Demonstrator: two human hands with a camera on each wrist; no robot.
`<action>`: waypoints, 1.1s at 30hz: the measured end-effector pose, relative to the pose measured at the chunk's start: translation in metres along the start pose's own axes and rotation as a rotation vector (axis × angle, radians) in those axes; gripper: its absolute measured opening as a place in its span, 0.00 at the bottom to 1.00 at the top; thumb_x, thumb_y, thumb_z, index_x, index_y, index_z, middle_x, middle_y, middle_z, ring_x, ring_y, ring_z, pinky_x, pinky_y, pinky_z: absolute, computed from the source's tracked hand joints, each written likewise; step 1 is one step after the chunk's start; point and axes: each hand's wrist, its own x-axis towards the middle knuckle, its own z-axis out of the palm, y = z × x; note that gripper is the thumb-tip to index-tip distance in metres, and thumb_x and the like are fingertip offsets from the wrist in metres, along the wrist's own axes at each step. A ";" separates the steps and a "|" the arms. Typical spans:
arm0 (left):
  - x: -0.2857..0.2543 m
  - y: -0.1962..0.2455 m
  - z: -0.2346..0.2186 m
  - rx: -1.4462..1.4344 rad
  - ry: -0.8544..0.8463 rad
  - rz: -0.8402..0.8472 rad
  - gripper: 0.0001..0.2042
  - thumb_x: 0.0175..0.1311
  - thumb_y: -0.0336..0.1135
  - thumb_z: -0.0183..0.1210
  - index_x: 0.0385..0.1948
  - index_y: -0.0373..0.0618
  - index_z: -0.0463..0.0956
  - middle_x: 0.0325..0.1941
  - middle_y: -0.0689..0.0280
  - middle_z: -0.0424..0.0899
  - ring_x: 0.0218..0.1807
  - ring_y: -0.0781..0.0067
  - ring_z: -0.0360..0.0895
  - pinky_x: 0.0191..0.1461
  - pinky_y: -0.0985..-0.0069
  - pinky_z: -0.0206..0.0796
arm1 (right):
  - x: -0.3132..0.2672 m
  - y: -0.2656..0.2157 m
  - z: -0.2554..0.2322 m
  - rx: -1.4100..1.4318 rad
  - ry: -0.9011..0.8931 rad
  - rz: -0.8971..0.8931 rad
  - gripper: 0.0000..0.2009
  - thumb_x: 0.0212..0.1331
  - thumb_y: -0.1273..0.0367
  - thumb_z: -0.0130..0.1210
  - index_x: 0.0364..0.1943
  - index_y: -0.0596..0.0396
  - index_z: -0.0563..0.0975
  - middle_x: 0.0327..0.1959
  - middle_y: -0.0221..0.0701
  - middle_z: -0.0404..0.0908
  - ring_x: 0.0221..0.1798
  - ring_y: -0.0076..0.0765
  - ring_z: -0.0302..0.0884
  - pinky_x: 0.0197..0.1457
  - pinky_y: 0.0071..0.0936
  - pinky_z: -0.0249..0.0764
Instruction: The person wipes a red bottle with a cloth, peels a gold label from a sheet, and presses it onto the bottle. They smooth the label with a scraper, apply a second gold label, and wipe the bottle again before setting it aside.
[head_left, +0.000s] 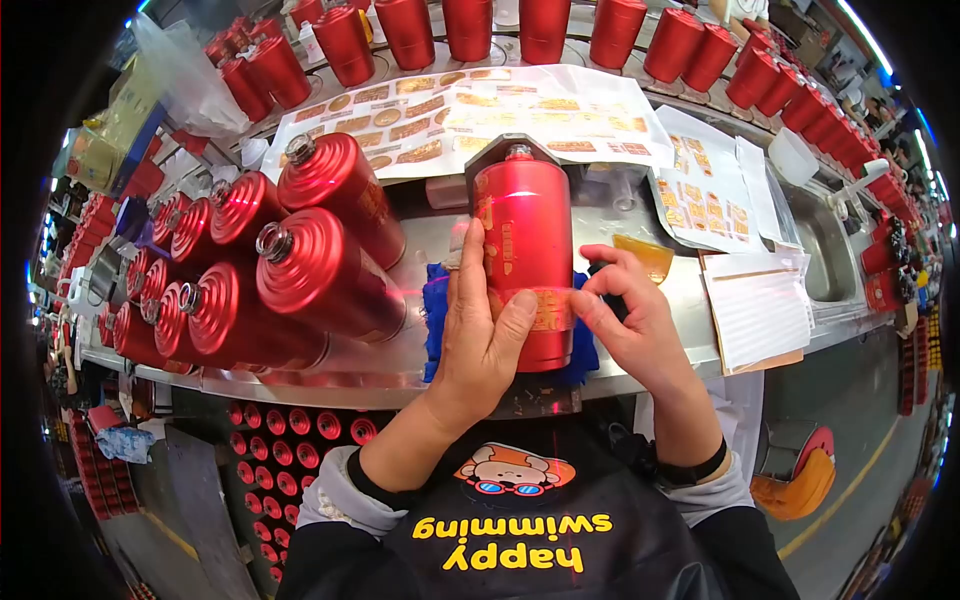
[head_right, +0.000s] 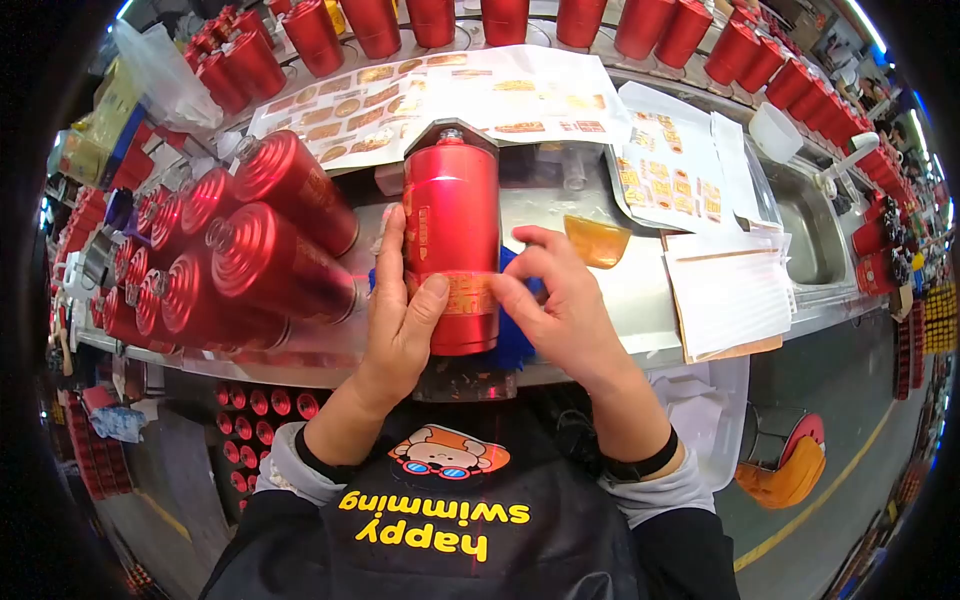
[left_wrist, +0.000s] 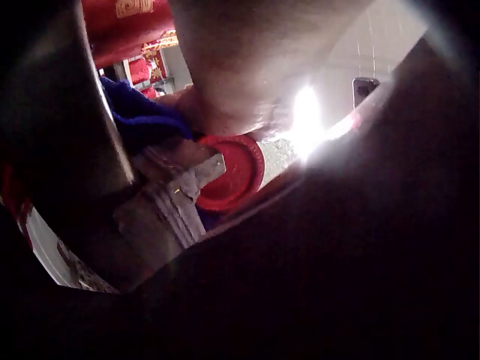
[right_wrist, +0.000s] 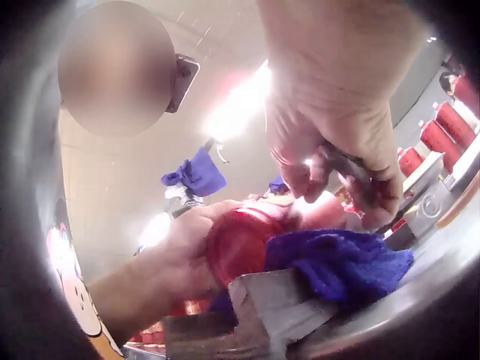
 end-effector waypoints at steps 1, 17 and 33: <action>0.000 0.000 0.000 0.006 0.000 -0.002 0.36 0.73 0.39 0.51 0.72 0.27 0.41 0.74 0.38 0.49 0.76 0.46 0.50 0.77 0.62 0.41 | -0.002 0.002 0.001 0.052 0.122 0.026 0.04 0.63 0.74 0.58 0.39 0.60 0.78 0.56 0.44 0.74 0.53 0.32 0.77 0.46 0.24 0.75; -0.021 0.008 -0.014 0.389 -0.079 0.269 0.44 0.67 0.50 0.58 0.72 0.29 0.43 0.76 0.38 0.48 0.77 0.41 0.48 0.76 0.45 0.34 | -0.030 0.016 0.039 0.577 0.311 0.262 0.19 0.70 0.66 0.54 0.60 0.60 0.68 0.45 0.28 0.78 0.46 0.20 0.73 0.51 0.20 0.71; -0.033 -0.003 -0.020 0.688 -0.016 0.480 0.39 0.58 0.38 0.67 0.70 0.38 0.55 0.68 0.46 0.70 0.73 0.42 0.60 0.74 0.39 0.41 | -0.029 0.014 0.032 0.812 0.272 0.276 0.17 0.69 0.67 0.56 0.55 0.62 0.70 0.45 0.28 0.80 0.46 0.18 0.74 0.51 0.19 0.72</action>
